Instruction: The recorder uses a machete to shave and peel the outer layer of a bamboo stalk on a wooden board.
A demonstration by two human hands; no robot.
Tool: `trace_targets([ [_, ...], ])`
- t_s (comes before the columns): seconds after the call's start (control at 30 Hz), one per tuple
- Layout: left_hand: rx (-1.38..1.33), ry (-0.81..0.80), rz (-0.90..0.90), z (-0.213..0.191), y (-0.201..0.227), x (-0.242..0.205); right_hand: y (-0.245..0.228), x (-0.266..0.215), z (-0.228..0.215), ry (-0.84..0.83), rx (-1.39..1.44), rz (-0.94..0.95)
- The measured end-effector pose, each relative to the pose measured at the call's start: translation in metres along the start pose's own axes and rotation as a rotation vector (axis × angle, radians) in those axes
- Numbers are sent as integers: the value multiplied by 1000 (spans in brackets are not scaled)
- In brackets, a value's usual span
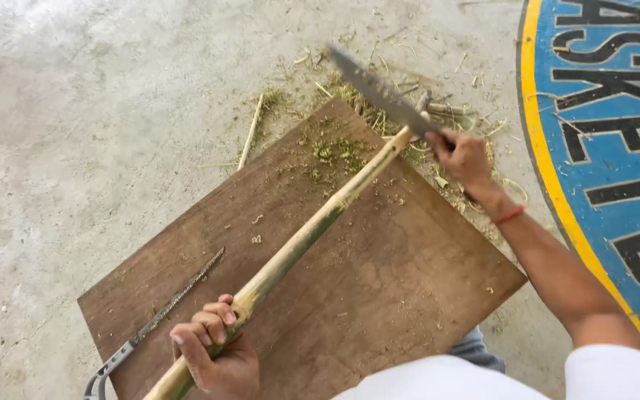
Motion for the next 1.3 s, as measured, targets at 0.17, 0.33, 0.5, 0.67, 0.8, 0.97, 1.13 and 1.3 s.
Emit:
trace_targets([
  [0.17,-50,-82,73,-7,0,-5,89,23,-8,55,-276,228],
  [0.33,25,-67,77,4,12,-15,-24,-19,-18,183,-139,14],
  [0.5,8,-129,212,19,14,-13,-14,-12,-9,137,-230,-114],
  [0.67,1,-129,125,11,18,-17,47,10,-16,151,-275,123],
  [0.8,36,-66,73,1,5,-15,13,-2,-13,121,-128,241],
  [0.97,-12,-74,97,7,12,-15,-40,-36,-6,116,-95,-115],
  [1.13,-31,12,33,-12,4,-4,45,4,3,76,37,128],
  [1.3,-22,85,58,-5,0,10,69,9,-14,210,-214,148],
])
Point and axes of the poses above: each hand's wrist, its own x-axis towards the middle knuckle, its own z-axis out of the palm, y = z × x, the point moved 5 cm from there along x, towards the middle knuckle, and after that the axes turned 1 degree about -y, right-handed, at the moved point
